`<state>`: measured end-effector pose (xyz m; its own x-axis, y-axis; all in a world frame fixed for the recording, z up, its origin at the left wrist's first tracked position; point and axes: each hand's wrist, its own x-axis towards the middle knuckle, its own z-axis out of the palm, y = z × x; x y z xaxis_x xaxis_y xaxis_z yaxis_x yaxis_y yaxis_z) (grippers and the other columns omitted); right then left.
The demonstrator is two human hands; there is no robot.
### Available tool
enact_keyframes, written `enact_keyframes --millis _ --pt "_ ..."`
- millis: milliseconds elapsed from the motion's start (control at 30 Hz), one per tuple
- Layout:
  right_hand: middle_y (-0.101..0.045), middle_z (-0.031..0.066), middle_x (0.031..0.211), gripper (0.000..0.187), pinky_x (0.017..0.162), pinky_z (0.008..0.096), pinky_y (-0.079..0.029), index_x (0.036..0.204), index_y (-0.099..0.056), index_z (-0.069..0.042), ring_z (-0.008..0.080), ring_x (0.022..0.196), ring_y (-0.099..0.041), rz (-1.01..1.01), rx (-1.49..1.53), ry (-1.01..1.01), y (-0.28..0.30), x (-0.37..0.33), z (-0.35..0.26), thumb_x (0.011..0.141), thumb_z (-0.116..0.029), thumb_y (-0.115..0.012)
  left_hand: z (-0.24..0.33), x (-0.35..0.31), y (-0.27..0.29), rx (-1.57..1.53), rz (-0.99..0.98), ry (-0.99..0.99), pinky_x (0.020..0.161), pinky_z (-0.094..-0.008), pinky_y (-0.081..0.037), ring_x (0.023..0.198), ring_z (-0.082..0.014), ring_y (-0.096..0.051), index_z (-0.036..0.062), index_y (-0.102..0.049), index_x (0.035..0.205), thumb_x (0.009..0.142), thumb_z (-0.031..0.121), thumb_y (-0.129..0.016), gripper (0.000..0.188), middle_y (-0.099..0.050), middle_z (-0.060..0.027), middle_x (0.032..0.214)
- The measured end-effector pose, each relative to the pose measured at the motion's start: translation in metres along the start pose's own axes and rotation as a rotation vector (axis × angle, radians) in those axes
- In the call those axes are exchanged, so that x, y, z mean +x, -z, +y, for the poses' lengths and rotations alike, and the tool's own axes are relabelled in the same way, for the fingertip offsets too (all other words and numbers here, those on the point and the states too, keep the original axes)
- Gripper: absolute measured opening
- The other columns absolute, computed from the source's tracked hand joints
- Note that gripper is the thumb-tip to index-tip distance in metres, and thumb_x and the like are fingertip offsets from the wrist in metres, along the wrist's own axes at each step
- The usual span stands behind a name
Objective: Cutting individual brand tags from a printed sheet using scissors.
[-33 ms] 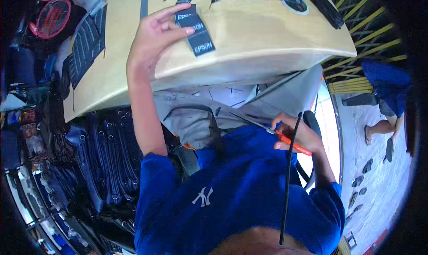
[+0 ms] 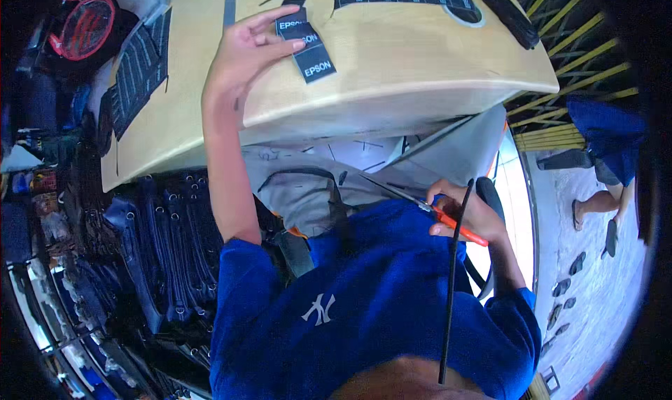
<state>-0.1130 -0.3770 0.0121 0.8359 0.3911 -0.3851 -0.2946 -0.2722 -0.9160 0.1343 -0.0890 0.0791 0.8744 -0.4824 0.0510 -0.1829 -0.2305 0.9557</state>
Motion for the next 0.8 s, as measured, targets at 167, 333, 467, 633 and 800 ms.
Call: enact_keyframes --millis 167,333,467,633,800 --pt "-0.047 -0.0002 0.075 0.047 0.060 0.0261 -0.037 0.102 -0.048 -0.007 0.0092 0.066 -0.046 0.062 -0.003 0.114 -0.003 0.002 0.020 0.072 -0.028 -0.079 -0.020 0.024 0.005 0.047 0.225 -0.018 0.070 -0.0219 -0.053 0.078 -0.0125 -0.063 -0.0002 -0.032 0.139 0.069 -0.004 -0.074 0.082 -0.057 -0.0183 0.115" --pt "-0.042 -0.0028 0.064 0.072 0.054 0.0240 -0.030 0.110 -0.037 -0.007 0.0071 0.058 -0.039 0.119 0.306 0.146 -0.011 0.013 0.031 0.066 -0.044 -0.079 -0.022 0.014 0.007 0.139 0.306 0.003 0.070 -0.0235 -0.054 0.082 -0.0156 -0.064 0.0003 -0.027 0.141 0.068 -0.003 -0.077 0.089 -0.057 -0.0169 0.103" --pt "-0.041 -0.0031 0.063 0.077 0.052 0.0223 -0.029 0.108 -0.037 -0.006 0.0065 0.056 -0.038 0.195 0.362 0.217 -0.020 0.027 0.032 0.064 -0.054 -0.077 -0.017 -0.004 0.003 0.302 0.381 -0.030 0.065 -0.0233 -0.053 0.076 -0.0131 -0.061 -0.0004 -0.037 0.132 0.068 -0.002 -0.076 0.075 -0.053 -0.0104 0.093" --pt "-0.042 -0.0027 0.063 0.081 0.052 0.0218 -0.029 0.108 -0.036 -0.006 0.0062 0.055 -0.039 0.188 0.480 0.299 -0.031 0.039 0.018 0.063 -0.060 -0.075 -0.005 -0.030 0.001 0.233 0.481 -0.074 0.063 -0.0228 -0.049 0.072 -0.0116 -0.060 -0.0008 -0.046 0.114 0.070 0.001 -0.077 0.054 -0.057 -0.0107 0.091" --pt "-0.039 -0.0005 0.074 0.087 0.052 0.0208 -0.027 0.121 -0.029 -0.004 0.0049 0.058 -0.034 0.173 0.356 0.565 -0.034 0.061 0.026 0.067 -0.055 -0.075 0.018 -0.059 -0.021 0.055 0.239 -0.020 0.063 -0.0211 -0.049 0.070 -0.0084 -0.059 0.0027 -0.045 0.103 0.070 -0.007 -0.074 0.045 -0.057 -0.0064 0.090"
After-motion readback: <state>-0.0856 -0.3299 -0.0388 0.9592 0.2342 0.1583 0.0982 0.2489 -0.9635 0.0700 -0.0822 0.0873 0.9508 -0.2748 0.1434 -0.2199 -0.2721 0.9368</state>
